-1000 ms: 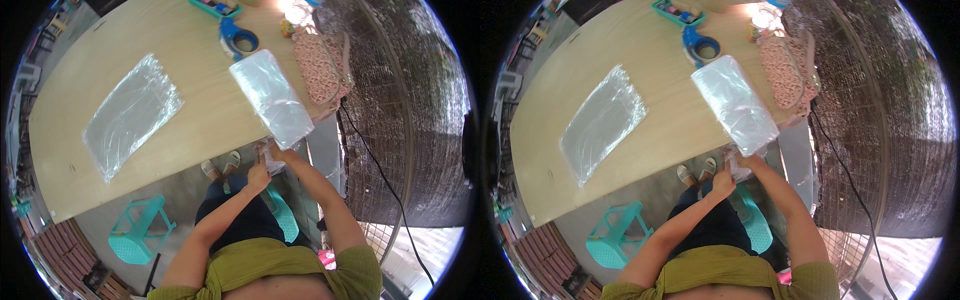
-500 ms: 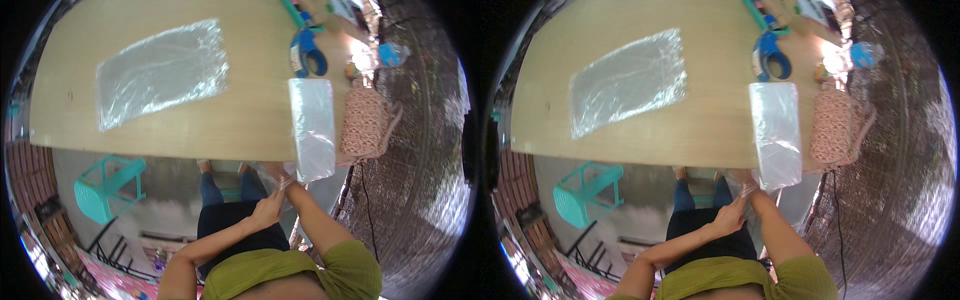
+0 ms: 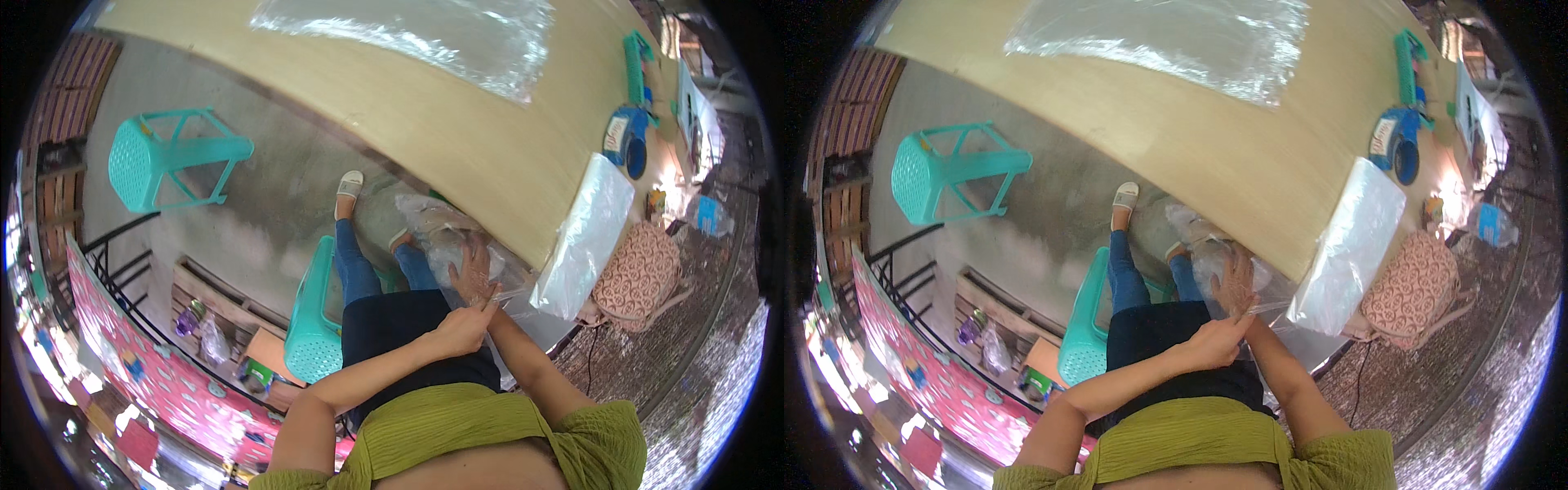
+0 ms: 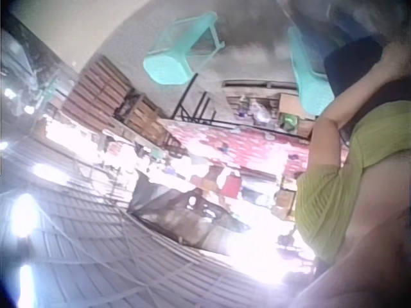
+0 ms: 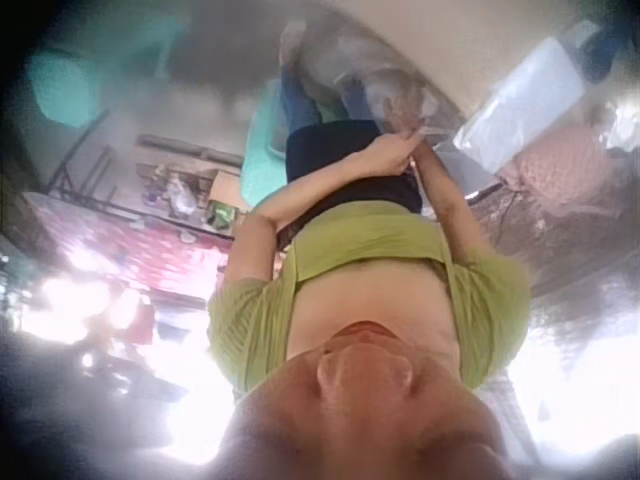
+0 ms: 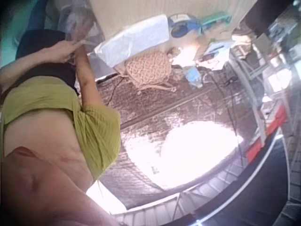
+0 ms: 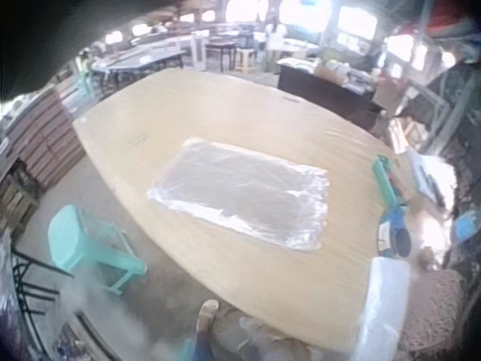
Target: The person handles clear plastic bags and wraps items in them by hand at a table.
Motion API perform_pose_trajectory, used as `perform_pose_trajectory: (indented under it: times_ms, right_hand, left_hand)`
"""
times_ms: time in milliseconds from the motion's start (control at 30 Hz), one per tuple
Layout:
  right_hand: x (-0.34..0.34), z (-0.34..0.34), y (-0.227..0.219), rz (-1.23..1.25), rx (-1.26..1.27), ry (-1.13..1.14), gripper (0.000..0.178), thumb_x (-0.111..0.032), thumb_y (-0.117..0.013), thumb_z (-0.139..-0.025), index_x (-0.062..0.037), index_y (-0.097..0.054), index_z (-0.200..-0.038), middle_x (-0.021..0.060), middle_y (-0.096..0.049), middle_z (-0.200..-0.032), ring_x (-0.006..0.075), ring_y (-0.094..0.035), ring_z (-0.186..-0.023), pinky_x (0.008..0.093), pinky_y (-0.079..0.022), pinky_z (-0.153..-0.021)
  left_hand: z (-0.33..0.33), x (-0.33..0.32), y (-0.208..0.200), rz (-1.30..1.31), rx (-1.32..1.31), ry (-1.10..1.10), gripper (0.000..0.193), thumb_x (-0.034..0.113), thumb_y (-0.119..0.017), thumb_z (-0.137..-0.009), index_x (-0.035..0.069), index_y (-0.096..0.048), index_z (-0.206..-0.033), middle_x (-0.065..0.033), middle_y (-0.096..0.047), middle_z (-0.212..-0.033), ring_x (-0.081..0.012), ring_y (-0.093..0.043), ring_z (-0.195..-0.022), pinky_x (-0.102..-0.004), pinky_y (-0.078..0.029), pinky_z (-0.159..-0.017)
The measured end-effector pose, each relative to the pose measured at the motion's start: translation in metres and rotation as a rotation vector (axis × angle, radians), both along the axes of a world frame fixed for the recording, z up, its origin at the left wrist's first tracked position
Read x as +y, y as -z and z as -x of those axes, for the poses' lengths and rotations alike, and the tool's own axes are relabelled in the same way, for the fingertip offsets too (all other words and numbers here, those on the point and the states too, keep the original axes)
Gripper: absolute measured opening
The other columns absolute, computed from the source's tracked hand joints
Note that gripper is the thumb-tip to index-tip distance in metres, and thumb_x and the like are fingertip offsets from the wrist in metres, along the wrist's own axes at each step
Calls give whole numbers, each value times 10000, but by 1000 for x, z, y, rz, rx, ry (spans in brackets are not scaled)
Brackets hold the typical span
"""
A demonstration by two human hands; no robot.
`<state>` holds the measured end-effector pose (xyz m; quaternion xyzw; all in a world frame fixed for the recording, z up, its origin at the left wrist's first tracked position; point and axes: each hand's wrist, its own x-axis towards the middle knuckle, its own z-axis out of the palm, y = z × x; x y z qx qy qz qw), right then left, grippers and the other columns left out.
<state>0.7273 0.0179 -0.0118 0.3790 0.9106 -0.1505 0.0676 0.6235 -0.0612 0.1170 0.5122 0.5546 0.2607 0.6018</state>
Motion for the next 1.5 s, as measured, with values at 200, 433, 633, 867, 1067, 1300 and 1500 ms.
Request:
perform_pose_trajectory:
  times_ms: [200,433,633,867,1067,1300,1500]
  right_hand:
    - [40,45,23,1,-194,-38,562,-312,-623,-821,29,-506,-1252,266,-513,-1267,429,-480,-1173,517,-364,-992]
    - [37,18,66,329,-252,-112,339,-288,-562,-873,13,-656,-998,286,-578,-1125,418,-570,-1020,466,-447,-898]
    - [66,12,95,611,-526,-137,454,-384,-497,-895,-52,-598,-1187,228,-543,-1257,396,-548,-1110,443,-424,-964]
    - [22,-20,79,261,-204,-399,673,-496,-389,-938,-70,-313,-1453,189,-420,-1424,383,-409,-1279,543,-320,-1040]
    - [-28,-28,21,468,-366,-348,760,-524,-463,-908,-162,-180,-1513,222,-221,-1516,444,-234,-1380,651,-169,-1078]
    - [-38,-15,-6,490,-309,-438,712,-403,-532,-891,-120,-261,-1486,176,-201,-1539,379,-178,-1419,605,-138,-1112]
    - [-35,-19,55,326,-312,-238,760,-392,-623,-833,-77,-317,-1454,158,-263,-1510,357,-315,-1327,529,-277,-1056]
  left_hand:
    - [8,-5,-11,-111,15,-27,802,-19,-582,-736,-5,-191,-1436,-284,-209,-1487,-434,-639,-732,-481,-539,-606]
    - [-2,-4,-30,-107,-53,-42,936,-24,-605,-721,-25,-48,-1472,-301,-155,-1499,-424,-637,-724,-451,-537,-595]
    - [-6,-6,-50,-26,-333,97,1043,-24,-600,-745,8,162,-1457,-316,-170,-1489,-424,-626,-854,-440,-537,-673]
    - [72,2,17,164,-1146,231,412,170,-607,-909,57,-541,-1300,-190,-575,-1251,-246,-659,-913,-332,-515,-834]
    - [54,-48,252,769,-546,-1276,982,383,-675,-831,97,-26,-1511,-146,-365,-1473,-319,-296,-1380,-438,-248,-1099]
    - [14,-71,349,479,-243,-1053,534,369,-625,-896,42,-480,-1292,-116,-606,-1116,-240,-543,-1027,-346,-412,-886]
    - [15,-73,277,530,-632,-1273,262,301,-512,-981,55,-594,-1018,-17,-622,-898,-128,-571,-737,-284,-468,-688]
